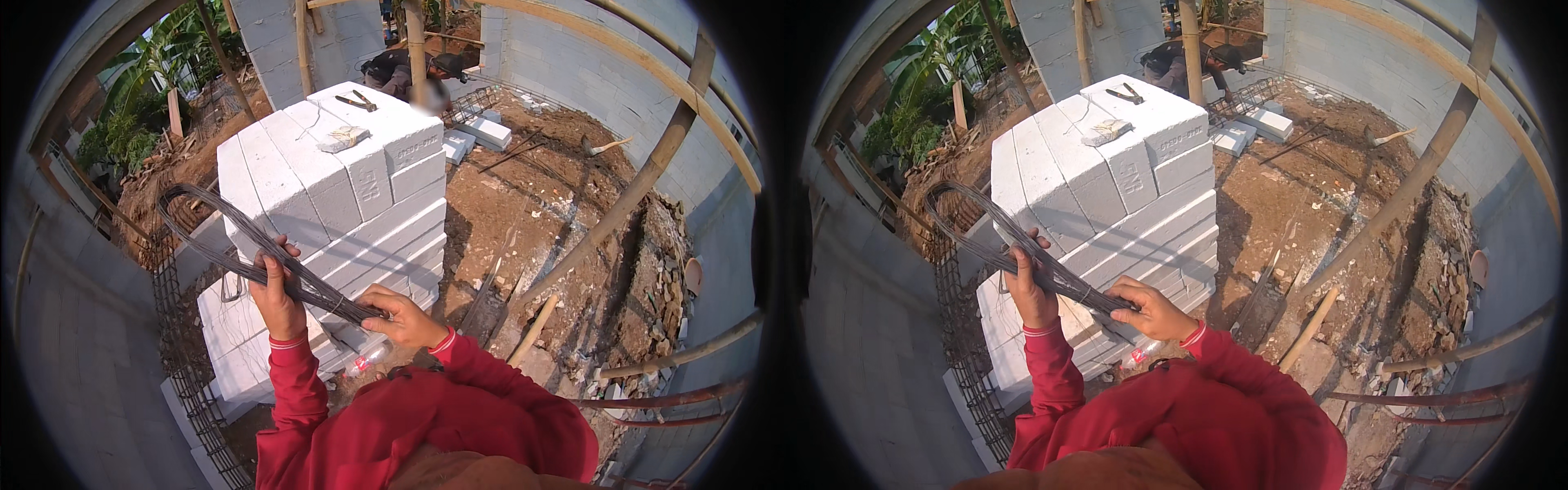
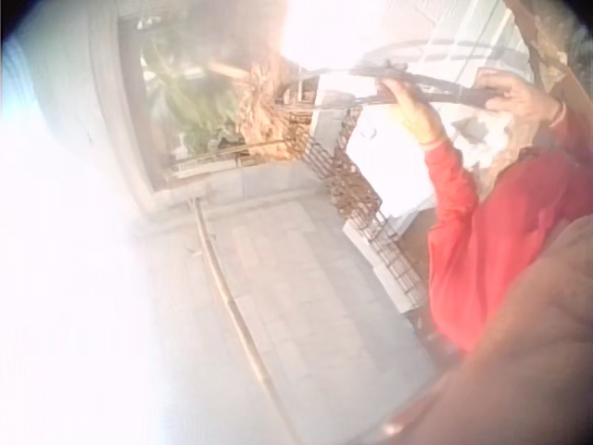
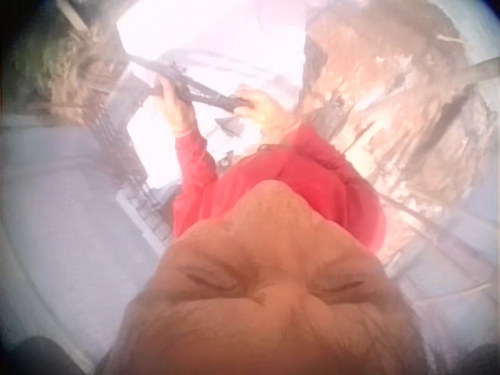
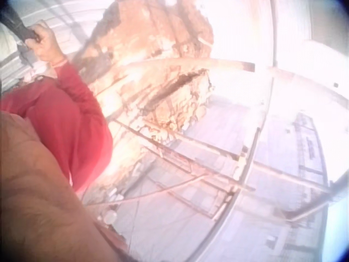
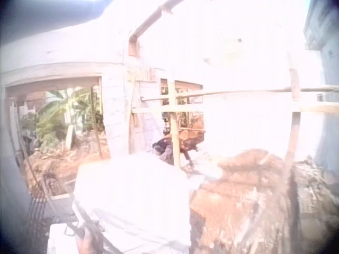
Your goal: The person handles a bundle of rebar ties, separates individual ties, and uses a bamboo pole to adjust the position of the rebar. The person then sits on a rebar cage and continues to manipulate the ties.
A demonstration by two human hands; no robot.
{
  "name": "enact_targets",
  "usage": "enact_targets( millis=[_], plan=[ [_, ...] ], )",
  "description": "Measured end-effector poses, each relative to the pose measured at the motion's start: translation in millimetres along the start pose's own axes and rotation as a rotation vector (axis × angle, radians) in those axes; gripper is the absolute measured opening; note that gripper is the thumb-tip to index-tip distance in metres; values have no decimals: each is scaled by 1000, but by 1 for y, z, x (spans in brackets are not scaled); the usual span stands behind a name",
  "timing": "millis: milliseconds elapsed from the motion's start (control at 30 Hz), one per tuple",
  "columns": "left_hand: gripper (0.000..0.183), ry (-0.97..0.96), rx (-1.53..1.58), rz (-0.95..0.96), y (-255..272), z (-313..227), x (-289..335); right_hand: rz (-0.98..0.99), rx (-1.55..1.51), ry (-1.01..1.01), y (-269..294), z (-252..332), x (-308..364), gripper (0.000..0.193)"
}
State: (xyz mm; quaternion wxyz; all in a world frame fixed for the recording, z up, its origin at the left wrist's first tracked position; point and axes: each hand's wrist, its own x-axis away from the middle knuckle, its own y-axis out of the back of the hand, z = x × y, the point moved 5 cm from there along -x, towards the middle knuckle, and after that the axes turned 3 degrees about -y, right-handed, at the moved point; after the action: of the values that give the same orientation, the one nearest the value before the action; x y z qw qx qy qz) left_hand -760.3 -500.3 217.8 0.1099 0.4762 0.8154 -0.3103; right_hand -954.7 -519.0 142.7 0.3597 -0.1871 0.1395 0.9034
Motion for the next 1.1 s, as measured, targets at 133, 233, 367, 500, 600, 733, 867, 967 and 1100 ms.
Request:
enact_targets(
  millis=[133, 233, 367, 500, 600, 733, 867, 967, 1100],
  plan=[
    [37, 28, 10, -144, -14, 4, -8, -111, 158, -88, 24, -4, 25, 49],
    [41, -31, 31, -136, -13, -1, -18, -85, -2, -368, 45, -8, 57, 57],
    [42, -97, 26, -162, -4, -9, -31, 55, -535, -587, 50, 3, 92, 54],
    [41, -79, 62, -189, 0, -8, -33, -27, -594, -683, 55, 4, 106, 42],
    [39, -65, 82, -208, 4, -6, -31, -76, -497, -685, 58, -5, 109, 31],
    [38, -59, 88, -211, 10, -8, -32, -125, -369, -677, 69, -19, 116, 21],
    [37, -74, 36, -232, 14, -12, -32, -132, -324, -688, 74, -32, 124, 24],
    [37, -70, 29, -211, 11, -14, -30, -111, -229, -645, 72, -38, 124, 23],
    [36, -66, 43, -192, 3, -14, -29, -106, -190, -633, 65, -45, 121, 21]
  ],
)
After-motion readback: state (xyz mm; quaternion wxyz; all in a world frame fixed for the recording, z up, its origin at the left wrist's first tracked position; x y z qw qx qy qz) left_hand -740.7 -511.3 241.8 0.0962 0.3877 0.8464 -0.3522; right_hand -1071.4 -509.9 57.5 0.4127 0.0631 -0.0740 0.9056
